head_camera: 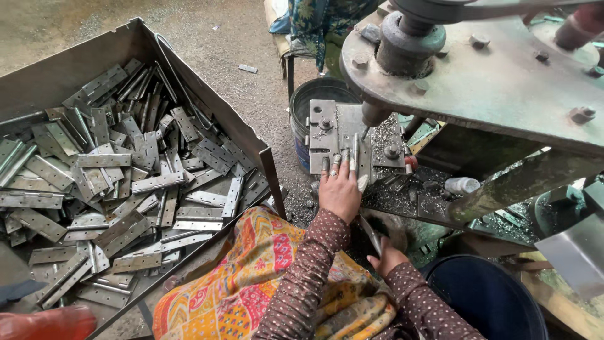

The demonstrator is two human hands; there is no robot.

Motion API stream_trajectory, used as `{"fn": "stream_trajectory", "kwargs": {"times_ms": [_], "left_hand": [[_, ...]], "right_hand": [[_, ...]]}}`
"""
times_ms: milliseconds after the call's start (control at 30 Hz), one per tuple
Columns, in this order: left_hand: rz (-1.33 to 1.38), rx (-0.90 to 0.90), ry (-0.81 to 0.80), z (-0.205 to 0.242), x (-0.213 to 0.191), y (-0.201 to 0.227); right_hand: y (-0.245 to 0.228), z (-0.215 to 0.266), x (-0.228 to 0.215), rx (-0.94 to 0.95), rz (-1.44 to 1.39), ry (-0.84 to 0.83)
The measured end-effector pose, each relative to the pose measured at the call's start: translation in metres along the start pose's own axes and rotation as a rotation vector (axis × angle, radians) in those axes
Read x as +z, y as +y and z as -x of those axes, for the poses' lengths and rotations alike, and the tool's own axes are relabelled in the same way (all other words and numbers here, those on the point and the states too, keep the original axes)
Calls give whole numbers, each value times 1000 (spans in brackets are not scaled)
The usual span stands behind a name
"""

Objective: The person sits on the floor and repeatedly picks up metal hinge pieces from a bin, places them under a drill press, and operates the lever to drill holes. They then return the processed pieces to the bin and continue the cycle.

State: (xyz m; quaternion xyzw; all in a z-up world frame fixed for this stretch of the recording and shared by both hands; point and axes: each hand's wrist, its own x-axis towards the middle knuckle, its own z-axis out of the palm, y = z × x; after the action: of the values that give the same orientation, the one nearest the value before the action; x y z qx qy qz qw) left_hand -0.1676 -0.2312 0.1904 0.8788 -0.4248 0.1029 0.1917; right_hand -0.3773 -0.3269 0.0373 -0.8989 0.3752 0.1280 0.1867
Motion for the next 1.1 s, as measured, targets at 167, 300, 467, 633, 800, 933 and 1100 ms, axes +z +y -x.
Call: {"fn": "stream_trajectory", "kwargs": {"times_ms": [167, 300, 467, 633, 800, 933, 1100], "left_hand": [[-168, 22, 274, -25, 21, -5], [-67, -52, -15, -41, 35, -5], [-83, -26, -18, -25, 37, -4], [-135, -3, 82, -23, 32, -1], [-147, -3, 195, -22, 47, 3], [-157, 2, 169, -25, 51, 3], [-99, -9, 141, -18, 39, 3]], "right_hand": [[-20, -12, -69, -8, 83, -123], [-22, 9, -58, 17, 8, -38], [-12, 16, -32, -76, -16, 65], [-29, -15, -79, 19, 96, -152], [-21, -5, -63, -10, 66, -79], [-3, 9, 5, -8, 49, 69], [5, -3, 2, -78, -5, 32]]}}
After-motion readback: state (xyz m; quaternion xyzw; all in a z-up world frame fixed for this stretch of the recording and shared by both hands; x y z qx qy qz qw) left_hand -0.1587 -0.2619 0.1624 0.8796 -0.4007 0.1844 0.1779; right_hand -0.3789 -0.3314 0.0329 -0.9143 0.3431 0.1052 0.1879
